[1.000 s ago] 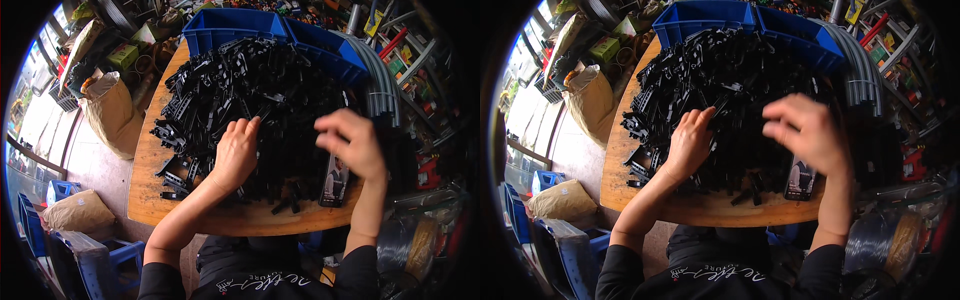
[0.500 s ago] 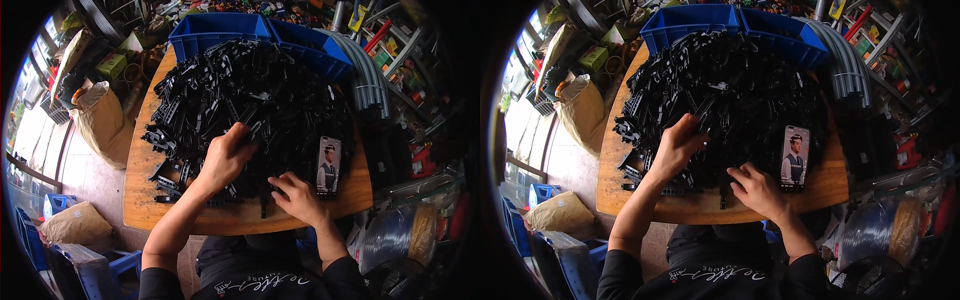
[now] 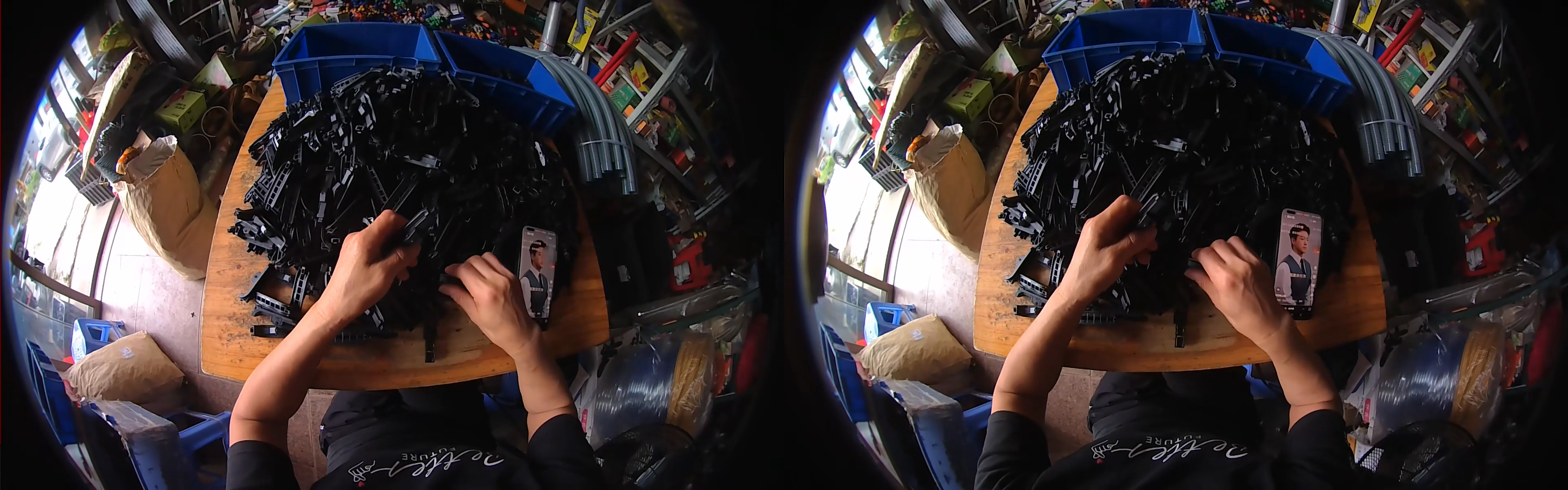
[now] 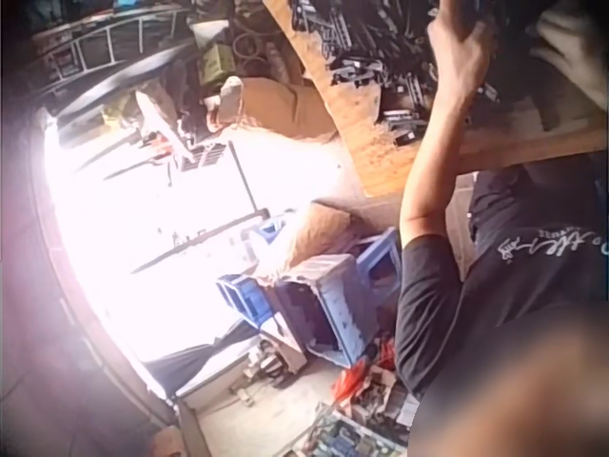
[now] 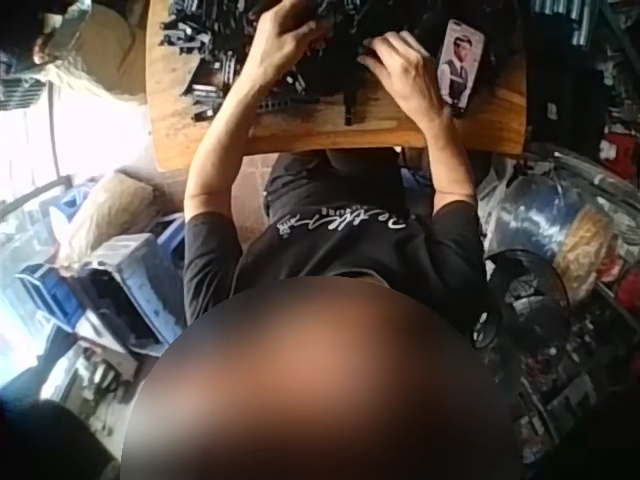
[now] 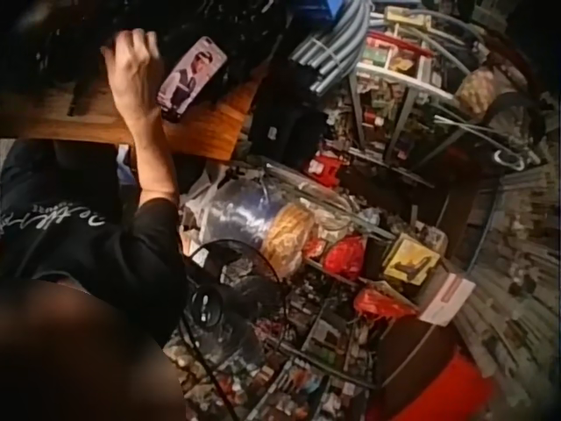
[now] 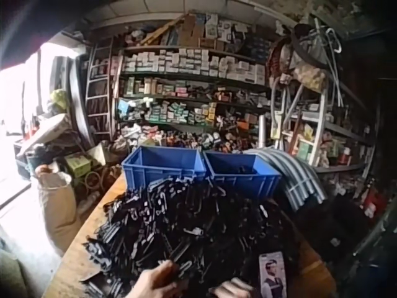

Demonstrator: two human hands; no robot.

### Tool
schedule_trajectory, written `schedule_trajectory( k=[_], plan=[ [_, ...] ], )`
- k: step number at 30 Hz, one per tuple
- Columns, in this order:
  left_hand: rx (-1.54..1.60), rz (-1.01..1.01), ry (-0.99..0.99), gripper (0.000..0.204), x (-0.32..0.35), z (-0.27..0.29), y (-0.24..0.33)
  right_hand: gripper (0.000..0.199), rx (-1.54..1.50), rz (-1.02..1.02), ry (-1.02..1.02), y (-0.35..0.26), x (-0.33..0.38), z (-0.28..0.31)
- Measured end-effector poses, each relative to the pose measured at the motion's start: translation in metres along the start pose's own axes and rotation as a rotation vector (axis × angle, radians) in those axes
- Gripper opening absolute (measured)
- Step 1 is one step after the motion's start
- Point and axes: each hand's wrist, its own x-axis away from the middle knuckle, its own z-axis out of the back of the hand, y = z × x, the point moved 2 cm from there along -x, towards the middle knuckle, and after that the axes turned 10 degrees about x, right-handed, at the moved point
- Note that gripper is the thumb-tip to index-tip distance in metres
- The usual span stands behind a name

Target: Sorting through a pile of small black plastic components on a workbench.

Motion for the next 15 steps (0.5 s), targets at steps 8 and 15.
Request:
schedule_trajectory(
  k=[8, 15],
  plan=[
    [-0.029, 0.057, 0.031, 0.019, -0.001, 0.000, 0.000, 0.017, -0.053, 0.099, -0.077, 0.005, -0.023, 0.006],
    [-0.067, 0.074, 0.011, 0.035, 0.002, -0.003, -0.008, 0.014, -0.577, -0.025, 0.221, -0.001, -0.039, 0.012]
  ],
)
